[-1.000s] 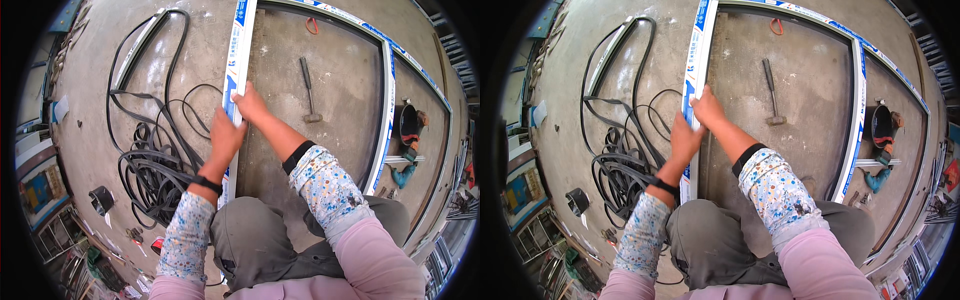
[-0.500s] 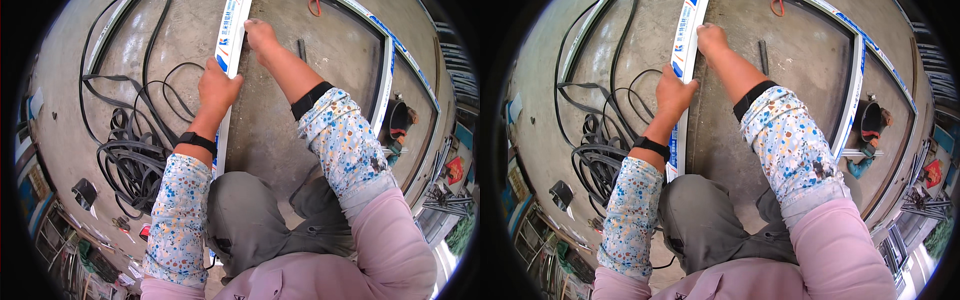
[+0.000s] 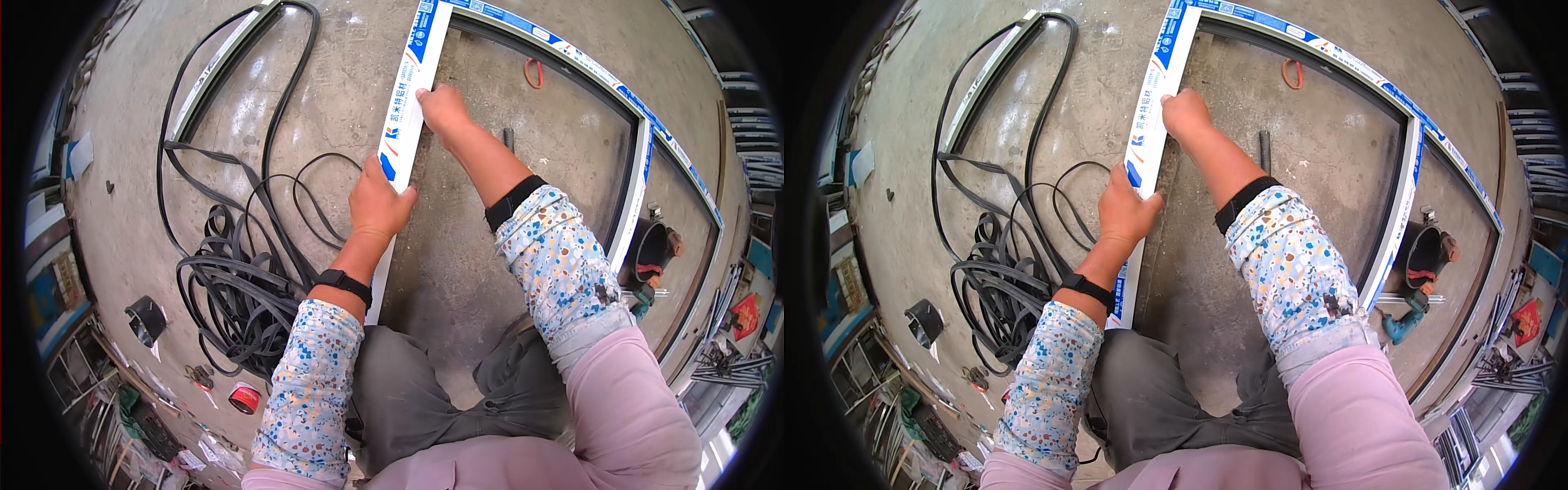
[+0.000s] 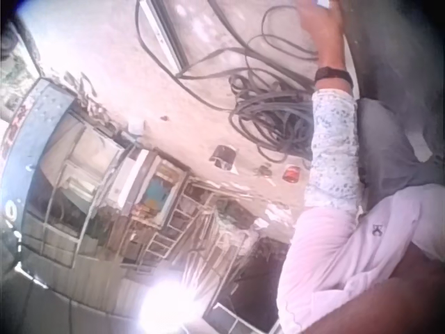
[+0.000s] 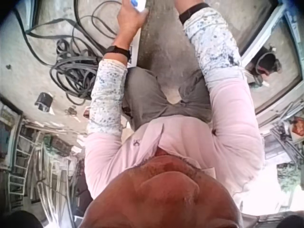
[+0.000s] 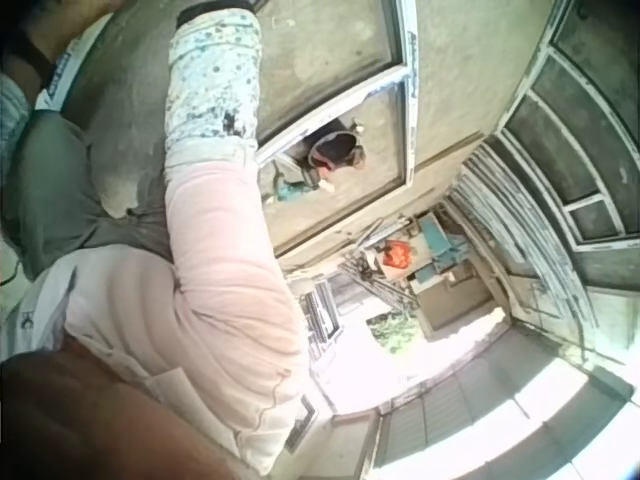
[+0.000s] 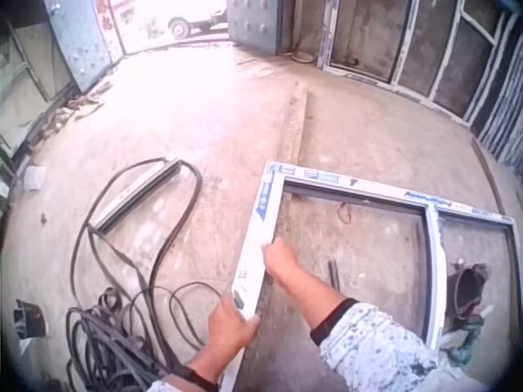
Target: Assembling a metal window frame by attaching hinges and drilling holes.
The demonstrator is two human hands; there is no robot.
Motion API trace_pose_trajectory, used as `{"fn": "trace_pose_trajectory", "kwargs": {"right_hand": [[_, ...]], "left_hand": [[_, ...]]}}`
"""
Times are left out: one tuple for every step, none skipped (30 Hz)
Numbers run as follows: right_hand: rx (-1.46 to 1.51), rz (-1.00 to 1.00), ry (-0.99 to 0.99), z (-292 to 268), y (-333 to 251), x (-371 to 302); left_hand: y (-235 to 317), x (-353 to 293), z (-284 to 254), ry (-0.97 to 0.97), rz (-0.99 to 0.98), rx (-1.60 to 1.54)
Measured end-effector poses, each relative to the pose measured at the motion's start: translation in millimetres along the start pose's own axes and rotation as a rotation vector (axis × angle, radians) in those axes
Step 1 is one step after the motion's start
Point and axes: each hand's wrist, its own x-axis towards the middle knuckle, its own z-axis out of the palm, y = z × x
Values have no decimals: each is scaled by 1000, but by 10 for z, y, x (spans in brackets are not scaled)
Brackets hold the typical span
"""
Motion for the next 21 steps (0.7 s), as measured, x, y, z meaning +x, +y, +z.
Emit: {"fn": "trace_pose_trajectory", "kwargs": {"right_hand": [[10,0,8,-23,2,-13],[-129,-50,-3,-63,15,-37],[-268,-93,-6,-140,32,-68],[-252,-126,-75,-177,-51,-258],[-340,-163,-88,-244,-112,-467],[-406,-223,-133,-502,-81,-563],[-462,-284,-203,-684,-32,-701],[-470,-335,-317,-920,50,-876],[-560,-312,-395,-1228,138,-1015],[-647,-278,-475,-1550,282,-1166],[-728,-227,-417,-1917,465,-1365],[-798,-191,-371,-2219,618,-1551],[-785,-135,-278,-2566,838,-1735],[-768,-77,-192,-2882,1079,-1954],[-807,-43,-59,-3132,1266,-2233],[-789,8,91,-3337,1568,-2507],[-734,75,246,-3443,1783,-2790],[-685,115,340,-3547,2131,-3048],[-674,197,393,-3561,2353,-3358],[-699,264,437,-3534,2672,-3614],[-634,324,409,-3469,2970,-3839]], "left_hand": [[7,-8,10,-2,10,8],[23,-11,21,8,11,12],[51,13,57,11,19,16],[-2,-2,48,-1,27,29],[-56,-3,30,26,14,28],[6,4,74,36,30,8],[-27,22,69,58,33,9],[-85,-22,50,55,23,40],[-56,-13,55,62,25,59],[-51,4,86,66,43,62],[-38,-1,146,62,63,62],[-70,3,136,79,71,79],[-56,-3,136,81,76,95],[-81,-7,140,105,99,102],[-115,8,149,131,122,106],[-135,16,187,154,151,105],[-194,24,212,178,174,107],[-275,87,242,182,192,128],[-238,60,271,173,206,107],[-207,49,237,152,191,127],[-183,65,225,133,175,144]]}}
